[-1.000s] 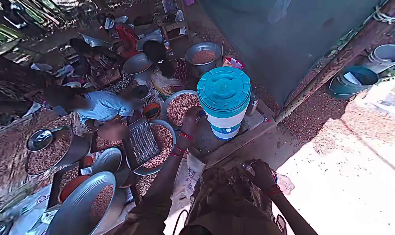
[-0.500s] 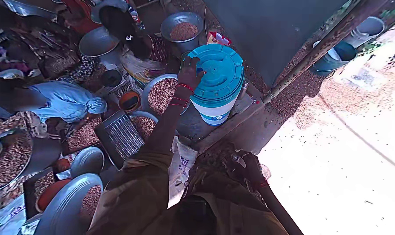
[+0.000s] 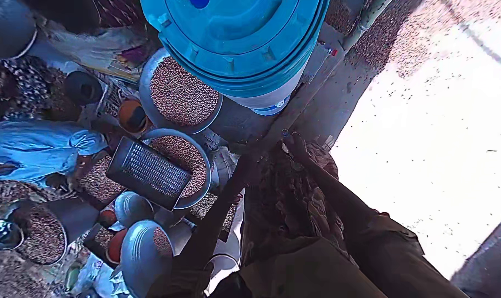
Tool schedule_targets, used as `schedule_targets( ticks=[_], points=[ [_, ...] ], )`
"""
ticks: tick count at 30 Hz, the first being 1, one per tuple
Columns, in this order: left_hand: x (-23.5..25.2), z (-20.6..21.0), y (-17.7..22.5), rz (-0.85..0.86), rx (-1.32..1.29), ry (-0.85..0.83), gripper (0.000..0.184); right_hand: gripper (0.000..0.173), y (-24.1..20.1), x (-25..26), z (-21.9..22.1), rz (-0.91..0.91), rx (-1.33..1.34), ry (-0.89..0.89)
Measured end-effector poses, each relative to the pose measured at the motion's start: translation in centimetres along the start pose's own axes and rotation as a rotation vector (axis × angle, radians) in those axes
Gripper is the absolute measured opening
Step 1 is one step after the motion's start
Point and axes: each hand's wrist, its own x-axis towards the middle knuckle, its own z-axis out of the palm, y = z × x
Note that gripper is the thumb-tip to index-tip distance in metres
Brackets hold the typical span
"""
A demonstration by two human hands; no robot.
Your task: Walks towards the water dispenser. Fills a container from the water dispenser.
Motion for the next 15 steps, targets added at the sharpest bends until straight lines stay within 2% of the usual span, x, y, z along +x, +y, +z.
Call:
schedule_targets(
  ticks=[4,9,12,15],
  points=[
    [4.9,3.6,-2.1,-0.091,-0.046,-0.076,0.025,0.047,1.2,3.8,2.3,0.035,0.052,0.058],
    [11.9,8.1,-5.7,-0.210,-0.222,0.069,0.040,0.052,0.1,8.4,3.5,0.043,0.096,0.017],
    [14.6,9.9,-6.9,-0.264,-0.337,0.172,0.057,0.054,-0.1,10.8,3.8,0.030,0.119,0.060],
    [16.8,11.1,-8.3,-0.282,-0.459,0.300,0.073,0.053,-0.1,12.0,4.0,-0.057,0.244,0.134]
  ],
)
